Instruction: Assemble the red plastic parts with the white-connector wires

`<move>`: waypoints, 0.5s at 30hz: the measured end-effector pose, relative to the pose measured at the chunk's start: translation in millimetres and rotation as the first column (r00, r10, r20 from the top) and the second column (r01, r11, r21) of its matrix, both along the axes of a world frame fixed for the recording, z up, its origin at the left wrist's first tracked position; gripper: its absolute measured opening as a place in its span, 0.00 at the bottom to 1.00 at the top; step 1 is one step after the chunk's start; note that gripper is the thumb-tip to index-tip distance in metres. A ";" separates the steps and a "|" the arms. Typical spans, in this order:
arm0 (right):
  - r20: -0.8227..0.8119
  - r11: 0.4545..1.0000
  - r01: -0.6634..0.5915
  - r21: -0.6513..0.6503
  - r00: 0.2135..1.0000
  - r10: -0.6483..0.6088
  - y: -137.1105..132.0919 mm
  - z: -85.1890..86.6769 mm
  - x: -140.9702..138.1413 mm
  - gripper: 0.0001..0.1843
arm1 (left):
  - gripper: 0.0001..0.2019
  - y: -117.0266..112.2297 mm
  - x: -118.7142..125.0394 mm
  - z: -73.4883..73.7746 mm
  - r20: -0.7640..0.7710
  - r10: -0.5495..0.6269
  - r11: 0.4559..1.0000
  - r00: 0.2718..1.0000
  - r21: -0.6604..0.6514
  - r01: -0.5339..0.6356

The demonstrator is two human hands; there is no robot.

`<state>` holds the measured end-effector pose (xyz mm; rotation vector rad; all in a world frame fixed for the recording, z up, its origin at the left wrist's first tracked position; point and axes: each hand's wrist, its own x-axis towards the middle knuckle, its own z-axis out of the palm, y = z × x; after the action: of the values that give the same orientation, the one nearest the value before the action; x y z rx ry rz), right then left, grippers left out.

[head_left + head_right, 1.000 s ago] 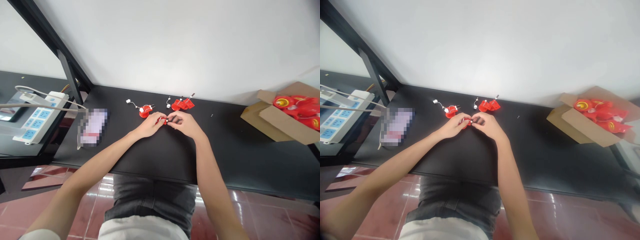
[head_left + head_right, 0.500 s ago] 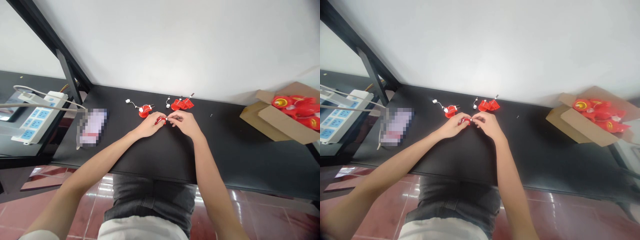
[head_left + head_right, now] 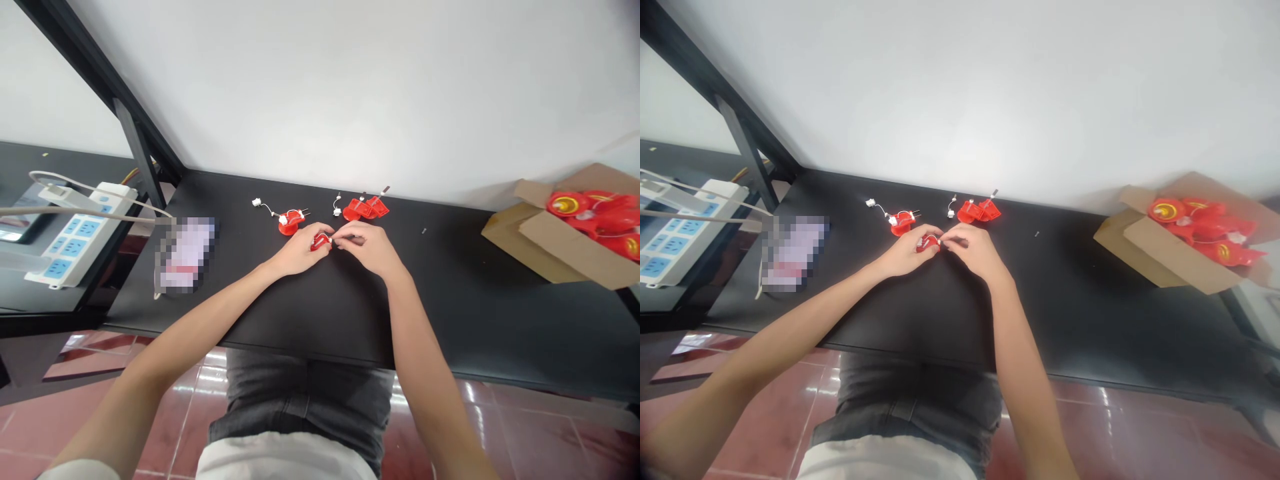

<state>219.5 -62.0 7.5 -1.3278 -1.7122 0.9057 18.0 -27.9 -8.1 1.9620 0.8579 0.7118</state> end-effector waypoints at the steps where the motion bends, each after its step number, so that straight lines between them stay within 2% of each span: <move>1: 0.019 1.000 -0.004 0.027 1.000 0.004 0.1 -0.6 0.3 0.07 | 0.13 -0.1 -0.1 -0.3 0.005 0.006 1.000 1.000 0.001 -0.006; 8: 0.081 0.991 -0.015 0.134 0.997 0.004 0.2 -0.8 -3.2 0.08 | 0.11 1.8 1.2 -5.6 0.117 0.041 0.998 0.992 -0.055 -0.035; 12: -0.008 0.998 0.022 0.059 1.000 -0.021 -1.8 2.6 -7.8 0.06 | 0.11 3.5 1.0 -8.3 0.175 0.033 0.994 0.984 -0.112 -0.013; 15: -0.055 0.998 0.048 -0.026 0.997 -0.050 -3.3 6.7 -3.8 0.10 | 0.10 3.4 0.4 -7.8 0.177 0.037 0.987 0.983 -0.163 -0.008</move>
<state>215.7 -65.3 14.2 -1.3428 -1.6236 0.9304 18.4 -24.5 -15.9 1.7178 0.8028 0.7939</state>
